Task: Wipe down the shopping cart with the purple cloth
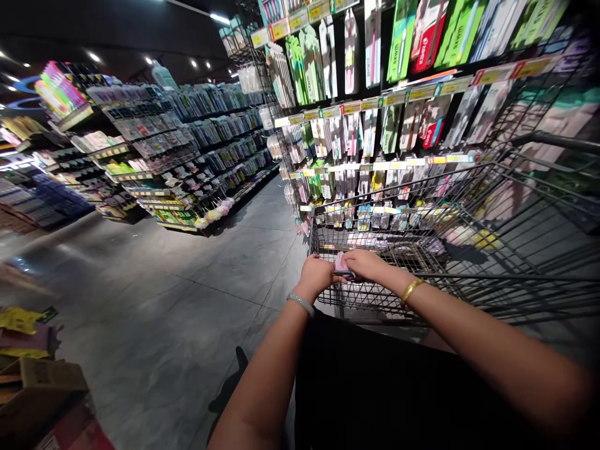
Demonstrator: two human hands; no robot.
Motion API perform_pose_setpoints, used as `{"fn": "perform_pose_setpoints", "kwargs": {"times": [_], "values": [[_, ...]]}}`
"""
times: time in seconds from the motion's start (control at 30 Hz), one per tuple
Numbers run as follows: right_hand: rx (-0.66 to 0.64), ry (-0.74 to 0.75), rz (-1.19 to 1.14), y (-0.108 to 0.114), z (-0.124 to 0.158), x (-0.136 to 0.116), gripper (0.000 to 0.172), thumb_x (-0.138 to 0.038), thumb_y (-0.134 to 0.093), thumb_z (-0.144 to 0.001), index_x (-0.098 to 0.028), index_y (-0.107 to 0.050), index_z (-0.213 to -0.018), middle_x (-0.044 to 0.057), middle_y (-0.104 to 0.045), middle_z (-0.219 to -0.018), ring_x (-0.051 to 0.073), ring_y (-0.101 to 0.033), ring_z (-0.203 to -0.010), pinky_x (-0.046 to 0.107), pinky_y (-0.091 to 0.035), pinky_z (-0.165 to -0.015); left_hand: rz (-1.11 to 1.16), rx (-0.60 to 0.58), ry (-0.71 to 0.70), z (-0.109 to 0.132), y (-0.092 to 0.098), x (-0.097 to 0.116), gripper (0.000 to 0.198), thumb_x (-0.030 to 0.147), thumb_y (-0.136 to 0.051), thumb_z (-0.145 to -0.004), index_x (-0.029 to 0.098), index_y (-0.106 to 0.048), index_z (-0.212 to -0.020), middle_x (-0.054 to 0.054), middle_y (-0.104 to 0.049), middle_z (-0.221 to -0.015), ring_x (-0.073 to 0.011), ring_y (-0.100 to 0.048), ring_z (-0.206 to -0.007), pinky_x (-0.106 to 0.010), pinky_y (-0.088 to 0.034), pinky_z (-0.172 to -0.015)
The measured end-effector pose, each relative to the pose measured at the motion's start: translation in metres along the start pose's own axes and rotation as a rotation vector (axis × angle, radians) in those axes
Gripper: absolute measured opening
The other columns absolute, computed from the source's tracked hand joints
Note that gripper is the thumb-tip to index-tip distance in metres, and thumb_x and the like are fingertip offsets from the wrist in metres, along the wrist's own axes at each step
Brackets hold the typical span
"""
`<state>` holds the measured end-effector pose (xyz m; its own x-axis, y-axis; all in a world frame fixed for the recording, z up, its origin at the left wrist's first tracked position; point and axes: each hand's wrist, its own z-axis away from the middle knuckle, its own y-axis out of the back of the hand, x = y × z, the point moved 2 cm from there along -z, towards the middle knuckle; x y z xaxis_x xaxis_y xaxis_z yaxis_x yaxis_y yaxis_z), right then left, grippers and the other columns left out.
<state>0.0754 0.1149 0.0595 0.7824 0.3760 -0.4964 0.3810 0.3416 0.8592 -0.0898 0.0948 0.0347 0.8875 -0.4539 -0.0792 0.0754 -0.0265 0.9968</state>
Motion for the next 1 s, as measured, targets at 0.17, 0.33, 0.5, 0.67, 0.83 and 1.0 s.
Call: {"fn": "perform_pose_setpoints", "kwargs": {"times": [0.17, 0.33, 0.5, 0.67, 0.83, 1.0], "values": [[0.020, -0.011, 0.005, 0.007, 0.004, 0.010, 0.040, -0.022, -0.031, -0.089, -0.017, -0.069, -0.101, 0.007, -0.071, -0.102, 0.018, -0.063, -0.088, 0.025, -0.045, -0.073, 0.029, 0.009, -0.010, 0.001, 0.001, 0.000, 0.066, 0.078, -0.048, -0.082, 0.019, -0.077, -0.089, -0.010, -0.074, -0.074, -0.0253, -0.069, -0.081, -0.041, -0.038, -0.098], [-0.107, -0.089, 0.120, 0.022, 0.010, 0.032, 0.015, -0.024, -0.059, -0.075, -0.017, -0.069, -0.068, 0.011, -0.068, -0.070, 0.021, -0.062, -0.070, 0.031, -0.044, -0.068, 0.048, 0.026, -0.012, 0.002, 0.002, 0.002, 0.064, 0.078, -0.049, -0.082, 0.021, -0.077, -0.088, -0.007, -0.073, -0.070, -0.0237, -0.069, -0.078, -0.039, -0.037, -0.098], [-0.089, -0.087, 0.115, 0.042, 0.038, 0.046, 0.025, -0.025, -0.046, -0.085, -0.018, -0.070, -0.082, 0.008, -0.071, -0.082, 0.019, -0.061, -0.073, 0.028, -0.043, -0.068, 0.042, 0.010, 0.006, -0.001, 0.003, 0.004, 0.061, 0.077, -0.054, -0.080, 0.021, -0.077, -0.088, -0.007, -0.074, -0.071, -0.0237, -0.069, -0.079, -0.038, -0.037, -0.099], [0.177, 0.059, 0.139, 0.051, 0.067, 0.041, 0.031, -0.024, -0.038, -0.088, -0.021, -0.068, -0.094, 0.005, -0.071, -0.103, 0.021, -0.061, -0.093, 0.028, -0.040, -0.075, 0.116, -0.064, 0.006, 0.001, 0.012, -0.003, 0.053, 0.072, -0.055, -0.085, 0.025, -0.077, -0.100, -0.005, -0.076, -0.081, -0.0228, -0.069, -0.088, -0.038, -0.035, -0.104], [0.016, -0.138, 0.216, 0.042, 0.066, 0.047, 0.032, -0.026, -0.040, -0.090, -0.020, -0.071, -0.095, 0.011, -0.072, -0.102, 0.023, -0.064, -0.087, 0.030, -0.040, -0.071, 0.449, -0.036, 0.044, -0.007, 0.036, 0.006, 0.051, 0.065, -0.042, -0.094, 0.030, -0.070, -0.117, 0.001, -0.074, -0.109, -0.0188, -0.066, -0.099, -0.027, -0.045, -0.088], [0.015, -0.151, 0.185, 0.037, 0.058, 0.050, 0.030, -0.028, -0.046, -0.088, -0.019, -0.073, -0.096, 0.012, -0.073, -0.098, 0.023, -0.064, -0.086, 0.030, -0.041, -0.072, 0.451, 0.164, 0.067, -0.034, 0.045, 0.061, 0.059, 0.058, -0.020, -0.102, 0.025, -0.067, -0.114, -0.003, -0.073, -0.104, -0.0204, -0.066, -0.096, -0.028, -0.046, -0.078]]}}
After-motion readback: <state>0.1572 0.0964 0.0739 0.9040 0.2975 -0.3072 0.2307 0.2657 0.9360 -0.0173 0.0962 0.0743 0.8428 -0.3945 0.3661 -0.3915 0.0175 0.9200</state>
